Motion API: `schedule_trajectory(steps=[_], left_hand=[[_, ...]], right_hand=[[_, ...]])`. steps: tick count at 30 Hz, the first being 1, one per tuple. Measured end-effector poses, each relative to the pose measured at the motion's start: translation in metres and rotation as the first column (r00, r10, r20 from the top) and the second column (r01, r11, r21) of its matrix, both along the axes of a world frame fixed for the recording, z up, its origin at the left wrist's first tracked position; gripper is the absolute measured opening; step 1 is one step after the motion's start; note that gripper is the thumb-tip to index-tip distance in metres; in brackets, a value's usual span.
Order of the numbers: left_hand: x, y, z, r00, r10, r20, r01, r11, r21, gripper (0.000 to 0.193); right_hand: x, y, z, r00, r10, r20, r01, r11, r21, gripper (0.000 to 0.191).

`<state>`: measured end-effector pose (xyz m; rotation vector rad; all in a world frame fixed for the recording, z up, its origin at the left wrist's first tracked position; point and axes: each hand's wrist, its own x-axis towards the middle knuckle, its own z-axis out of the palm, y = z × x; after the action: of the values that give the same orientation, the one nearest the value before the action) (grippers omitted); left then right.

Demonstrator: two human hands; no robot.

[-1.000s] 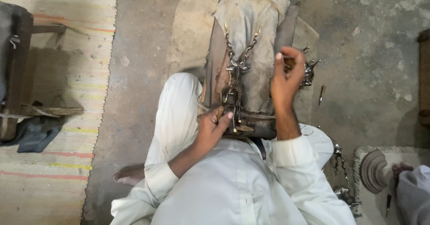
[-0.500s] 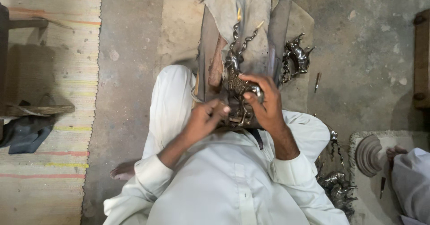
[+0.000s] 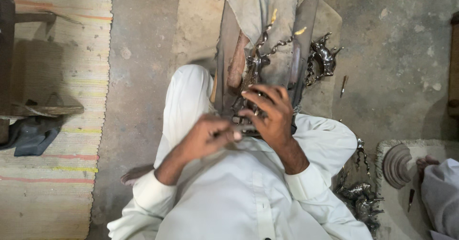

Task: The person sits cross-legged on the floor with a small anvil block and hammers details into small silver metal animal figurines, holding each piece against the block with a punch. They then use pliers and a file to refine and adjust the figurines, setting finished pieces aside.

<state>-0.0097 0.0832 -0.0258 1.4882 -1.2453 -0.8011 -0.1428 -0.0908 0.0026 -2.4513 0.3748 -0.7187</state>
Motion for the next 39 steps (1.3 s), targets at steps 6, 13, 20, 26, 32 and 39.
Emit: schedule_trajectory(steps=[6, 13, 20, 26, 32, 39], left_hand=[[0.037, -0.013, -0.019, 0.977, 0.215, 0.008, -0.215, 0.975, 0.055, 0.027], [0.024, -0.027, -0.051, 0.962, 0.207, -0.181, -0.212, 0.977, -0.012, 0.023], [-0.005, -0.042, -0.073, 0.951, 0.169, -0.260, -0.158, 0.985, 0.064, 0.030], [-0.013, -0.047, -0.075, 0.956, 0.147, -0.252, -0.147, 0.989, 0.018, 0.025], [0.012, -0.032, -0.063, 0.979, 0.107, -0.171, -0.101, 0.994, 0.046, 0.020], [0.084, -0.011, -0.038, 0.950, 0.120, 0.289, -0.172, 0.972, 0.161, 0.014]], right_hand=[[-0.018, 0.000, -0.011, 0.981, 0.187, -0.058, -0.178, 0.976, 0.129, 0.067], [-0.018, 0.001, -0.016, 0.975, 0.220, 0.025, -0.221, 0.955, 0.198, 0.063], [-0.015, -0.004, 0.008, 0.984, 0.170, -0.047, -0.165, 0.982, 0.092, 0.055], [-0.019, -0.012, 0.018, 0.964, 0.184, -0.190, -0.169, 0.981, 0.094, 0.058], [-0.014, 0.000, -0.015, 0.986, 0.165, -0.010, -0.162, 0.977, 0.137, 0.050], [-0.018, 0.006, -0.040, 0.993, 0.110, 0.038, -0.115, 0.979, 0.168, 0.059]])
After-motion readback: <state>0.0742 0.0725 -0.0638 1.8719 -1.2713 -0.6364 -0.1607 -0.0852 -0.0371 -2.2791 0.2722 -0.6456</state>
